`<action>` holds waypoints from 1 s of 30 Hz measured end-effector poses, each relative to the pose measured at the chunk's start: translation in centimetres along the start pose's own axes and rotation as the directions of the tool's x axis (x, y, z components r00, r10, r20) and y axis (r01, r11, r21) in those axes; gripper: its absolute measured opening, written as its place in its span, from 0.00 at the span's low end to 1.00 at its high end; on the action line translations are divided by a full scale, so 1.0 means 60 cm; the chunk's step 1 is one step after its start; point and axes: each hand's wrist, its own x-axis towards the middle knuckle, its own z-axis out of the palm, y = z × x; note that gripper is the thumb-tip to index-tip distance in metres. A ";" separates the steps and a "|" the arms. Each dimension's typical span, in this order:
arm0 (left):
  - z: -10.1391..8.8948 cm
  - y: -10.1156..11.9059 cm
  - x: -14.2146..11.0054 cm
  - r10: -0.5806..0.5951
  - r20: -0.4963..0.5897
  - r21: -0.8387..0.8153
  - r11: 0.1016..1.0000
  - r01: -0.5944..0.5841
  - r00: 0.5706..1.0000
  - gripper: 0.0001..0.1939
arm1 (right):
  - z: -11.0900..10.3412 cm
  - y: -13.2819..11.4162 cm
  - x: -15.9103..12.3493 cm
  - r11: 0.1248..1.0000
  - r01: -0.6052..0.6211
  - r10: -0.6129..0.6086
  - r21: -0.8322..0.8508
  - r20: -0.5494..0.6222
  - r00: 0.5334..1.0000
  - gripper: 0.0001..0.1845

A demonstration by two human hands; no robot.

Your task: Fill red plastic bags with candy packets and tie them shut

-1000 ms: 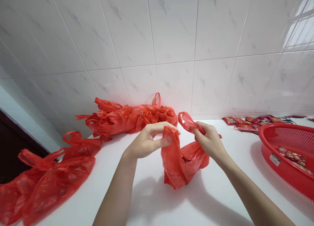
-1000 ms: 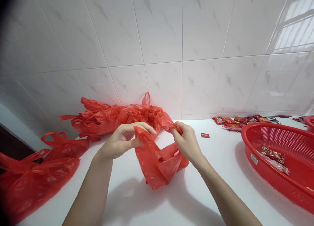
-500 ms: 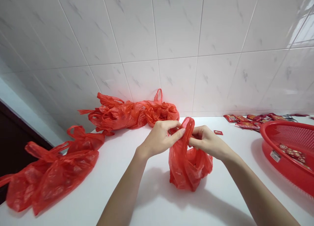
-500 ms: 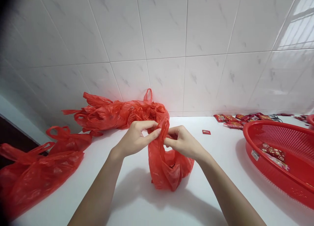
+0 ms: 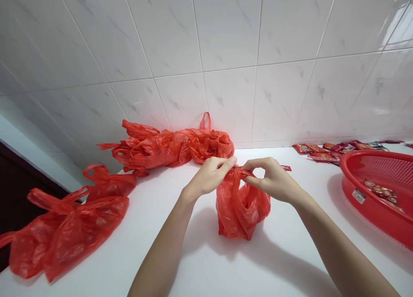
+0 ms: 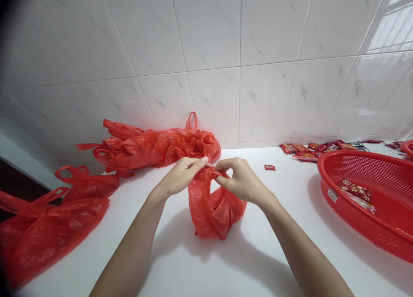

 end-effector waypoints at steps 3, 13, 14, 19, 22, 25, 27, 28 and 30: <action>0.003 0.000 -0.002 -0.050 0.161 -0.038 0.998 0.057 0.986 0.25 | -0.002 0.003 0.001 1.000 -0.010 0.010 -0.004 -0.011 1.000 0.09; 0.011 -0.002 0.016 -0.071 0.312 -0.593 0.765 0.253 0.947 0.20 | -0.014 0.005 0.002 0.997 0.048 -0.050 -0.064 -0.026 0.998 0.13; 0.014 -0.004 0.019 -0.109 0.265 -0.683 0.680 0.267 0.958 0.19 | -0.012 0.006 0.001 0.993 0.053 -0.060 -0.102 -0.058 0.997 0.12; 0.022 -0.009 0.026 -0.179 0.213 -0.873 0.407 0.269 0.961 0.13 | 0.002 0.017 0.001 0.948 0.175 -0.237 -0.264 -0.221 0.946 0.15; 0.023 -0.007 0.026 -0.190 0.247 -0.886 0.353 0.301 0.950 0.14 | 0.008 0.020 0.003 0.870 0.296 -0.408 -0.394 -0.238 0.881 0.13; 0.025 -0.005 0.026 -0.203 0.251 -0.881 0.358 0.310 0.946 0.14 | 0.008 0.019 0.005 0.818 0.347 -0.486 -0.458 -0.228 0.844 0.08; 0.026 -0.006 0.026 -0.203 0.242 -0.859 0.409 0.307 0.949 0.14 | 0.004 0.017 0.005 0.825 0.344 -0.479 -0.448 -0.232 0.847 0.07; 0.026 -0.006 0.027 -0.204 0.229 -0.840 0.452 0.299 0.952 0.15 | 0.002 0.015 0.005 0.838 0.339 -0.465 -0.428 -0.237 0.853 0.07; 0.025 -0.008 0.027 -0.198 0.172 -0.769 0.585 0.257 0.965 0.16 | -0.004 0.012 0.003 0.878 0.325 -0.422 -0.351 -0.249 0.871 0.06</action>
